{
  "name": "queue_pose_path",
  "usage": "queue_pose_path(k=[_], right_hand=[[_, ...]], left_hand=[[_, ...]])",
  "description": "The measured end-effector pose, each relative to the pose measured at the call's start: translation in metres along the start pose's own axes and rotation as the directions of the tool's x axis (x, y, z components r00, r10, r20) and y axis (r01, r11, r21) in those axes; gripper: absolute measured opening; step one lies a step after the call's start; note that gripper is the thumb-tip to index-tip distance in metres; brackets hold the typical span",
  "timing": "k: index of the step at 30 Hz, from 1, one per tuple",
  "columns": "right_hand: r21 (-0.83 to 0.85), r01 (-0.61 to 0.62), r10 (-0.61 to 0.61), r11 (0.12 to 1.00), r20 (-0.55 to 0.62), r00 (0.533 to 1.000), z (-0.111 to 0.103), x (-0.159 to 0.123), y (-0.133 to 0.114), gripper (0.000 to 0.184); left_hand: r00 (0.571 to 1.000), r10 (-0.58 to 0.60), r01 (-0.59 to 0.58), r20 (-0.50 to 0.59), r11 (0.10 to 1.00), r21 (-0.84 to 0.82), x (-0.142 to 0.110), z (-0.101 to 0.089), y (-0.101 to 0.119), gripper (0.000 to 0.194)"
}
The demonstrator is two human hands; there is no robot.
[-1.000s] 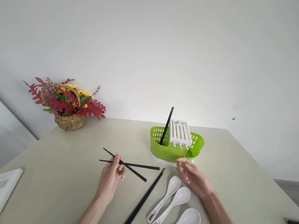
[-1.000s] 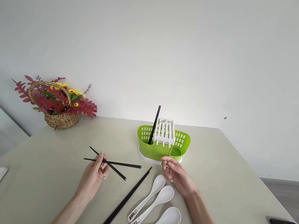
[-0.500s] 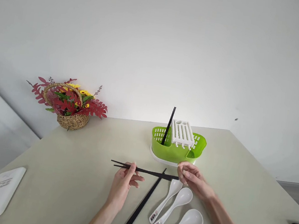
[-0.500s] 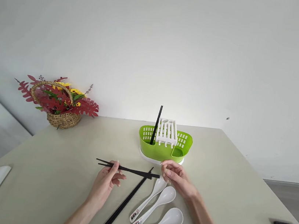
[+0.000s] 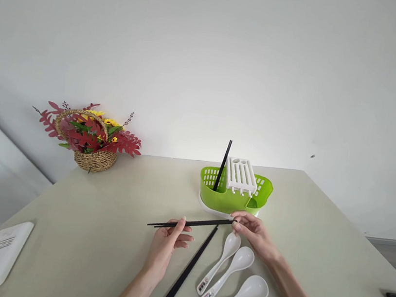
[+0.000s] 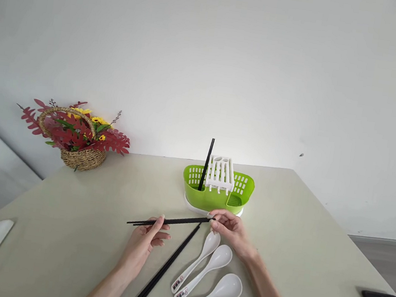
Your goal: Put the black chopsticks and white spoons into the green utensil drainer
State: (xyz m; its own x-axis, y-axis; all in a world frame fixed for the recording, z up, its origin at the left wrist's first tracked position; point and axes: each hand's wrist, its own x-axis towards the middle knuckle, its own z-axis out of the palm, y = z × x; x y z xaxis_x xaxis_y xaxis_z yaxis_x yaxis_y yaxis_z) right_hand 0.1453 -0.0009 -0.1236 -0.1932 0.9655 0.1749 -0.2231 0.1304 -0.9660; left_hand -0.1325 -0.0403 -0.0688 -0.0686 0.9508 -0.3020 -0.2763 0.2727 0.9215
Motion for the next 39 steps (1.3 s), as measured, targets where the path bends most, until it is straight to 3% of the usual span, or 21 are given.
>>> queue_pose_path(k=[8, 26, 39], right_hand=[[-0.084, 0.003, -0.005, 0.996, -0.014, 1.0, 0.007, 0.0, -0.009, 0.027], [-0.013, -0.041, 0.04, 0.999, -0.04, 0.998, 0.024, -0.003, -0.021, 0.032], [-0.024, -0.045, 0.046, 0.999, 0.021, 0.999, 0.025, -0.004, -0.02, 0.03]], left_hand=[[1.0, 0.02, -0.019, -0.007, 0.997, 0.069, 0.001, 0.0, -0.002, 0.054], [0.998, 0.064, -0.064, 0.005, 0.994, 0.093, -0.003, 0.005, -0.001, 0.054], [0.996, 0.071, -0.076, 0.048, 0.99, 0.117, 0.0, 0.004, -0.005, 0.051]])
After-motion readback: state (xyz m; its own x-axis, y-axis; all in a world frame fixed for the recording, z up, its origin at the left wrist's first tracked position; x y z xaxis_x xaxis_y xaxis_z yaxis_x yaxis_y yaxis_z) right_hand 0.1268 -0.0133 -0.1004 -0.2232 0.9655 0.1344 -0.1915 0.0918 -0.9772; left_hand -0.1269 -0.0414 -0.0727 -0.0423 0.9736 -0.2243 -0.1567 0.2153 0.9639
